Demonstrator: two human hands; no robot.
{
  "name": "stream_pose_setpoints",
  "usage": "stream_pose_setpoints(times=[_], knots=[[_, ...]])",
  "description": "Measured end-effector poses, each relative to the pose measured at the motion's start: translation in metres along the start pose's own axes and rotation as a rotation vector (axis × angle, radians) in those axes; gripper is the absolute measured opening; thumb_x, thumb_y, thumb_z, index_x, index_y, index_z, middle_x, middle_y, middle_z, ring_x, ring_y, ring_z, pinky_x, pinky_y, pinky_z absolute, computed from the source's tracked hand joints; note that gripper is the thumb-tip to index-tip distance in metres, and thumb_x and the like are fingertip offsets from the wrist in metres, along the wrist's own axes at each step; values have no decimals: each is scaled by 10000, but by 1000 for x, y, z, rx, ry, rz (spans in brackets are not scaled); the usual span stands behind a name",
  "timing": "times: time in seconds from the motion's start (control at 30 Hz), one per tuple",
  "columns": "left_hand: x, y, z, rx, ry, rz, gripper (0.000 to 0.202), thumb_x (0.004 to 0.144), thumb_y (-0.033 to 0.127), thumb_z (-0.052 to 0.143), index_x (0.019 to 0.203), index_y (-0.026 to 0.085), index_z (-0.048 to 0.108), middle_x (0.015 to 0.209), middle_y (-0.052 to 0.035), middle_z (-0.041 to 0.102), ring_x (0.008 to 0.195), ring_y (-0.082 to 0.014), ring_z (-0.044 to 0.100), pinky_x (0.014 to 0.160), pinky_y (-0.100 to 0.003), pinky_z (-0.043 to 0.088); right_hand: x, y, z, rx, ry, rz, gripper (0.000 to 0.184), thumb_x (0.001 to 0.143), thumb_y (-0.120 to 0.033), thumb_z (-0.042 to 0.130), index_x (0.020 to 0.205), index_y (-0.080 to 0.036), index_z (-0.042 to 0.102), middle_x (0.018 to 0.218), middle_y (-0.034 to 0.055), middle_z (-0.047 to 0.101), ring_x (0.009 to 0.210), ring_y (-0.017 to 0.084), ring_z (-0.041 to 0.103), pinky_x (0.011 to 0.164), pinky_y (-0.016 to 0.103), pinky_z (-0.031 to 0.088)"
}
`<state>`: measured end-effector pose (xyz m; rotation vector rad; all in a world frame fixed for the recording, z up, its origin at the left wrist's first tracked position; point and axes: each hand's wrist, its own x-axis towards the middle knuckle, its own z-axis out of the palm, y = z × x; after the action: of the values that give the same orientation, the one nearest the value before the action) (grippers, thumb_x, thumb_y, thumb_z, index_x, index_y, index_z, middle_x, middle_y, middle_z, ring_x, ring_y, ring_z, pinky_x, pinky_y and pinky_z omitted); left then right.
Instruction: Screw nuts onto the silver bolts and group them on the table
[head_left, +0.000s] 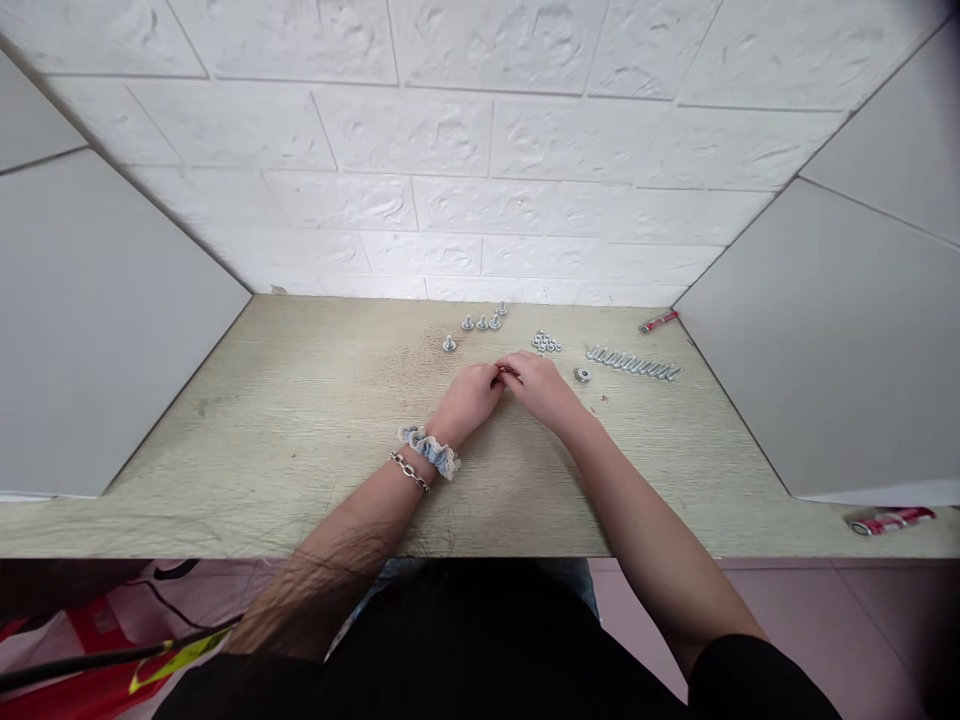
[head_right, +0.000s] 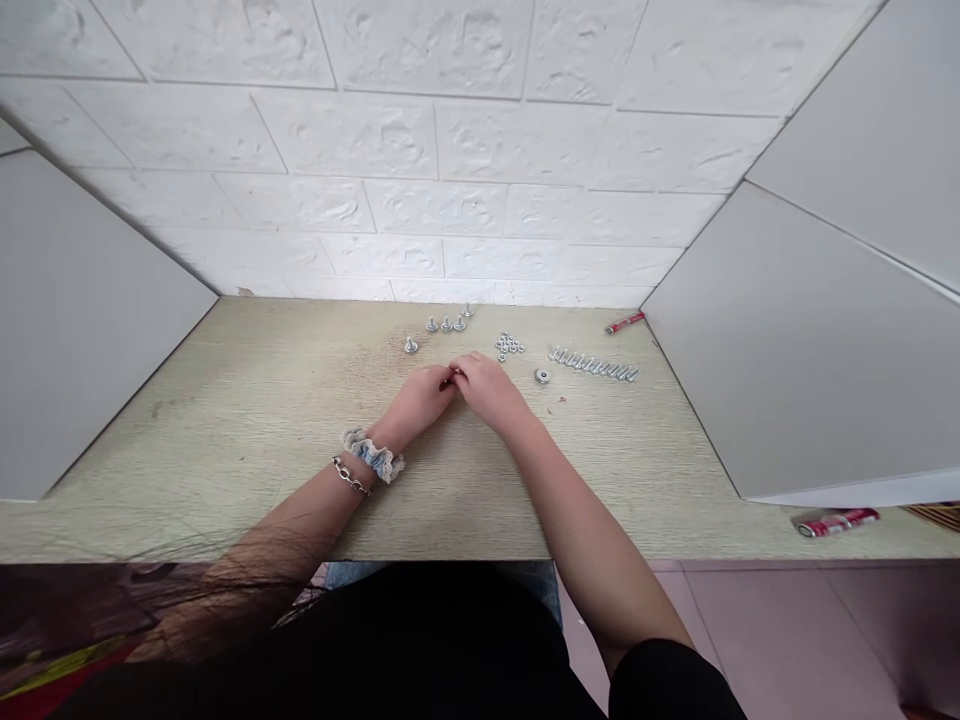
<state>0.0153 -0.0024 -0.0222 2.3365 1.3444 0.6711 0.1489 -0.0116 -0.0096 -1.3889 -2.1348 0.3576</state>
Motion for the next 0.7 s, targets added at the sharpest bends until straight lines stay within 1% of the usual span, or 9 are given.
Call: stream_pose_setpoints(times=[0.17,0.3,0.4,0.5,0.6,0.7], knots=[[0,4,-4,-117,44,-10,183,812,188,473,807,127,645,712,-52,637,665,-146,562,667,-245,408,1,-1,-3,77,78,85,93,785,-133,562,784,-182,641,797,15,636,788,147,555,718,253,404],[-1,6,-7,-135,54,-38,200,818,224,483,742,126,639,655,-34,613,603,-125,519,616,-238,379,1,-1,-6,103,98,126,79,774,-182,588,715,-188,641,737,0,637,731,137,549,685,248,395],[-1,7,-7,-143,59,-51,227,817,247,489,680,127,623,611,-16,588,559,-108,477,573,-232,345,1,-1,-8,114,113,168,115,762,-248,609,670,-180,622,699,-3,624,681,131,537,632,239,384],[-1,8,-7,-149,61,-51,262,822,268,483,638,128,607,579,0,563,539,-97,448,548,-229,319,1,-2,-9,109,110,201,155,748,-282,622,639,-173,599,657,-9,608,635,125,520,590,231,366],[-1,8,-8,-158,66,-52,301,833,308,471,631,132,609,575,5,557,546,-98,445,546,-228,316,0,-2,-10,92,97,195,176,767,-308,602,656,-173,606,651,-7,609,626,124,516,588,231,364],[-1,8,-9,-178,79,-48,285,838,307,467,686,139,640,609,0,584,572,-105,467,572,-227,342,0,-3,-11,48,60,126,169,815,-283,542,721,-178,637,690,5,625,647,130,528,616,238,375]])
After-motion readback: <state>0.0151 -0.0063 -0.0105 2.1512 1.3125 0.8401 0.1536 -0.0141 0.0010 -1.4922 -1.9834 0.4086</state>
